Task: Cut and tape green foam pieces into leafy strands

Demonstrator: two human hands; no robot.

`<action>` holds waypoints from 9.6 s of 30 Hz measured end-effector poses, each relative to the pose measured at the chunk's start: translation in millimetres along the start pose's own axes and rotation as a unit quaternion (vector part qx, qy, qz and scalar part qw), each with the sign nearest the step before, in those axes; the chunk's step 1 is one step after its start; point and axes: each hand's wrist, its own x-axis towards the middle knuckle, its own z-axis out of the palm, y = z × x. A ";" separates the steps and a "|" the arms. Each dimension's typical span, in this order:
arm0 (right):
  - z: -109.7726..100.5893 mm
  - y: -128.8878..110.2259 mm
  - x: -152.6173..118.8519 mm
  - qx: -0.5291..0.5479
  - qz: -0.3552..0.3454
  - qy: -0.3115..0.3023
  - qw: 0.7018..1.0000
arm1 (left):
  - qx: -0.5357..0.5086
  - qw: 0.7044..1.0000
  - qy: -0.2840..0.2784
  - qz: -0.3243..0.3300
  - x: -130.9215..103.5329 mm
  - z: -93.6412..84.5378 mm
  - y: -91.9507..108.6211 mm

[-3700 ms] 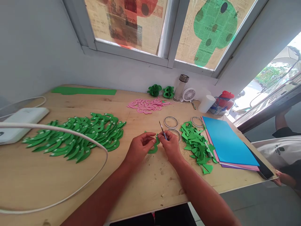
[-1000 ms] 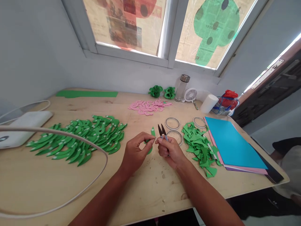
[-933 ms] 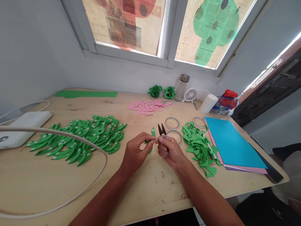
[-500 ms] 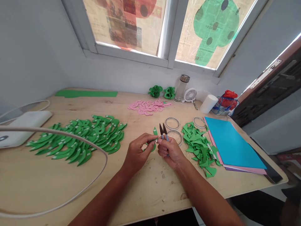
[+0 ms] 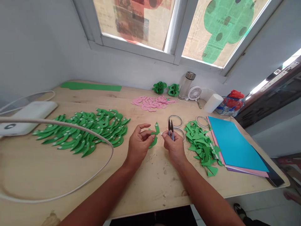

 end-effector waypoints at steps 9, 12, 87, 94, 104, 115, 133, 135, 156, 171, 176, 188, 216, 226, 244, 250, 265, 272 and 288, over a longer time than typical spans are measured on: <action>0.8 9.7 -0.6 -0.110 -0.047 0.003 0.993 | -0.079 0.993 0.009 -0.085 2.5 2.6 -7.7; 1.0 8.6 -1.9 -0.133 -0.058 -0.001 0.989 | -0.105 0.989 0.011 -0.100 3.3 2.5 -8.0; -2.6 6.8 -0.8 -0.241 -0.076 0.026 0.967 | -0.046 0.991 -0.045 -0.119 1.4 2.3 -4.8; -2.4 7.3 -1.0 -0.240 -0.077 0.032 0.967 | -0.052 0.990 -0.053 -0.123 1.2 2.4 -4.8; -2.4 6.1 -2.5 -0.266 -0.084 0.032 0.960 | -0.046 0.993 -0.026 -0.107 0.3 4.5 -9.0; -1.2 4.1 -3.8 -0.253 -0.092 0.026 0.963 | 0.011 0.998 0.011 -0.063 1.5 4.7 -8.6; -3.8 8.0 -0.8 -0.245 -0.110 0.032 0.963 | -0.006 0.998 -0.003 -0.060 3.4 4.6 -11.6; -3.9 9.8 -0.2 -0.238 -0.105 0.031 0.965 | -0.010 0.998 -0.007 -0.060 2.7 5.5 -12.0; -13.8 5.2 9.3 -0.274 -0.130 0.074 0.950 | 0.040 0.984 -0.082 -0.155 3.2 -2.0 -6.4; -11.2 0.3 3.3 -0.134 -0.016 -0.074 0.988 | -0.033 0.993 0.027 -0.110 6.5 -6.1 -0.1; -7.6 -1.6 -3.3 -0.065 0.069 -0.173 0.980 | -0.065 0.993 0.030 -0.089 7.5 -7.8 2.2; -8.7 -2.9 -3.1 -0.339 -0.128 -0.107 0.926 | -0.089 0.993 0.023 -0.070 11.8 -12.5 6.6; -14.0 -2.7 -5.1 -0.561 -0.250 -0.037 0.789 | -0.032 0.995 0.096 0.018 13.3 -13.0 13.6; -15.0 1.0 -0.8 -0.549 -0.232 0.011 0.803 | -0.056 0.995 0.083 -0.004 15.6 -12.4 5.9; -18.9 18.6 11.8 -0.347 -0.105 -0.016 0.932 | -0.074 0.994 0.067 -0.032 14.9 -10.8 -1.2; -17.0 16.3 10.5 -0.339 -0.084 0.010 0.937 | -0.069 0.995 0.058 -0.032 10.5 -8.0 -1.5; -18.2 19.8 12.9 -0.351 -0.083 0.020 0.933 | -0.075 0.994 0.065 -0.050 7.5 -3.8 3.1; -20.4 22.8 14.4 -0.368 -0.088 0.017 0.926 | -0.086 0.992 0.066 -0.063 8.1 -5.0 2.5; -8.9 15.8 3.4 -0.373 -0.089 -0.077 0.920 | -0.176 0.976 0.002 -0.127 6.6 -5.7 2.7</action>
